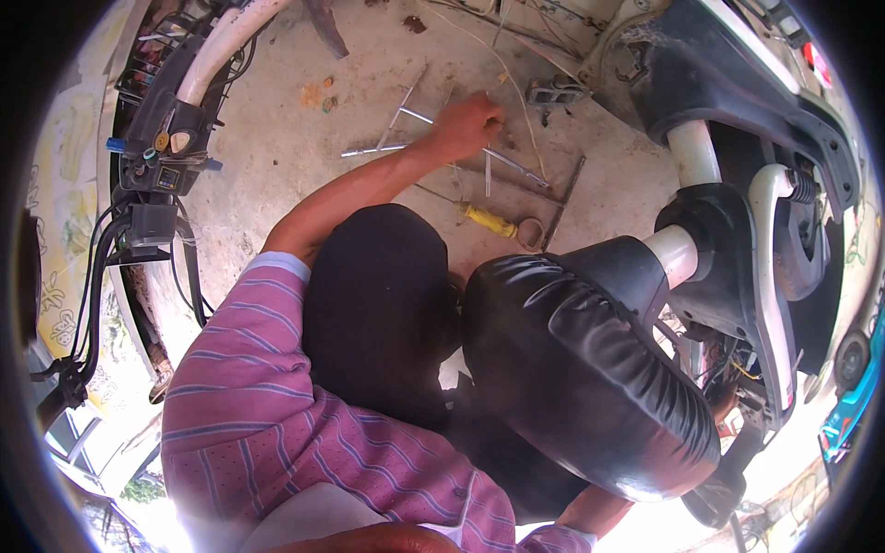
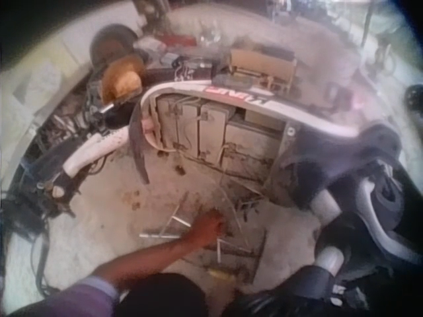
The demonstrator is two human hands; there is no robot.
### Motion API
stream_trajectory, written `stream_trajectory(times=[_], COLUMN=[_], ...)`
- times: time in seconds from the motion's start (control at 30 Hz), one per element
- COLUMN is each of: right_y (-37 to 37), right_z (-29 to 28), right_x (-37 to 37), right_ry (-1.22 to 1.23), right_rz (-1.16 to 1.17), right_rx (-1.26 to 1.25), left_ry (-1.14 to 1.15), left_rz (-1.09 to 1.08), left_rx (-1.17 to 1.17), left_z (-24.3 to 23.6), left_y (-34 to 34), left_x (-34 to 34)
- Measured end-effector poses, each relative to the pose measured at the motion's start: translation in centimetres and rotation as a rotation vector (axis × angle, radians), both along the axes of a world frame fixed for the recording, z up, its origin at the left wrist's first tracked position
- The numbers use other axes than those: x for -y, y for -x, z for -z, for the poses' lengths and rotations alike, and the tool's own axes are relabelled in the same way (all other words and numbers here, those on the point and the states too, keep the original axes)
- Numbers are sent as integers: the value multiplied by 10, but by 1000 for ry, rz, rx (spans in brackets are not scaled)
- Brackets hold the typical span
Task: The person works on the internal components of an electric scooter using a screwdriver and their hands. They are seen manipulating wires and various parts near the seat area and rear wheel.
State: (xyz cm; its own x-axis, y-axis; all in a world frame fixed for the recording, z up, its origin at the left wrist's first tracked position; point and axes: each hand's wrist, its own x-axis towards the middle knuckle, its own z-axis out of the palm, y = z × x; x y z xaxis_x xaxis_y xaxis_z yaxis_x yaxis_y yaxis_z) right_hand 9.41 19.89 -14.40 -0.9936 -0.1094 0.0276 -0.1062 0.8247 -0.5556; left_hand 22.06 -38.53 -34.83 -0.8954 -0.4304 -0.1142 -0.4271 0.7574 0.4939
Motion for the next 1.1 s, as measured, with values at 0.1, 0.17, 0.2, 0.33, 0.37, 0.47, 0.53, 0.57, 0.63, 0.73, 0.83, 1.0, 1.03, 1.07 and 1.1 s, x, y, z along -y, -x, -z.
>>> stream_trajectory(times=[0.1, 0.17, 0.2, 0.33, 0.37, 0.47, 0.53, 0.57, 0.63, 0.73, 0.83, 1.0, 1.03, 1.07, 1.1], right_y=[-1, -1, -1, -1, -1, 0, 1, 2, 2, 3, 4, 12, 7, 8, 11], right_z=[1, 0, 1, 1, 0, 1, 0, 1, 1, -2, -1, 2, 1, 0, 0], right_x=[0, 1, 2, 0, -1, 1, 1, 2, 4, 2, 6, 12, 13, 14, 14], right_ry=[22, 38, 42, 56, 54, 71, 75, 78, 81, 83, 87, 75, 82, 81, 86], right_rz=[23, 30, 35, 48, 54, 62, 68, 71, 69, 86, 77, 63, 74, 71, 76], right_rx=[13, 16, 22, 26, 30, 34, 35, 38, 44, 41, 51, 61, 57, 57, 55], left_ry=[-196, -259, -260, -98, -56, 59, 88, 119, 113, 93, 23, -330, -463, -596, -595], left_rz=[-83, -197, -197, -60, 8, 55, 86, 117, 110, 105, 42, -157, -215, -272, -275], left_rx=[-122, -203, -201, -148, -123, -11, 35, 81, 75, 40, -10, -109, -135, -162, -162], left_z=[0, 1, -2, -11, -12, -8, -6, -5, -4, -2, -3, -2, -4, -6, -7], left_y=[-7, -12, -13, -8, -4, 7, 11, 12, 10, 11, 6, -6, -9, -12, -16], left_x=[7, 9, 9, 7, 4, -4, -6, -5, -3, -4, -1, 3, 2, -1, -2])
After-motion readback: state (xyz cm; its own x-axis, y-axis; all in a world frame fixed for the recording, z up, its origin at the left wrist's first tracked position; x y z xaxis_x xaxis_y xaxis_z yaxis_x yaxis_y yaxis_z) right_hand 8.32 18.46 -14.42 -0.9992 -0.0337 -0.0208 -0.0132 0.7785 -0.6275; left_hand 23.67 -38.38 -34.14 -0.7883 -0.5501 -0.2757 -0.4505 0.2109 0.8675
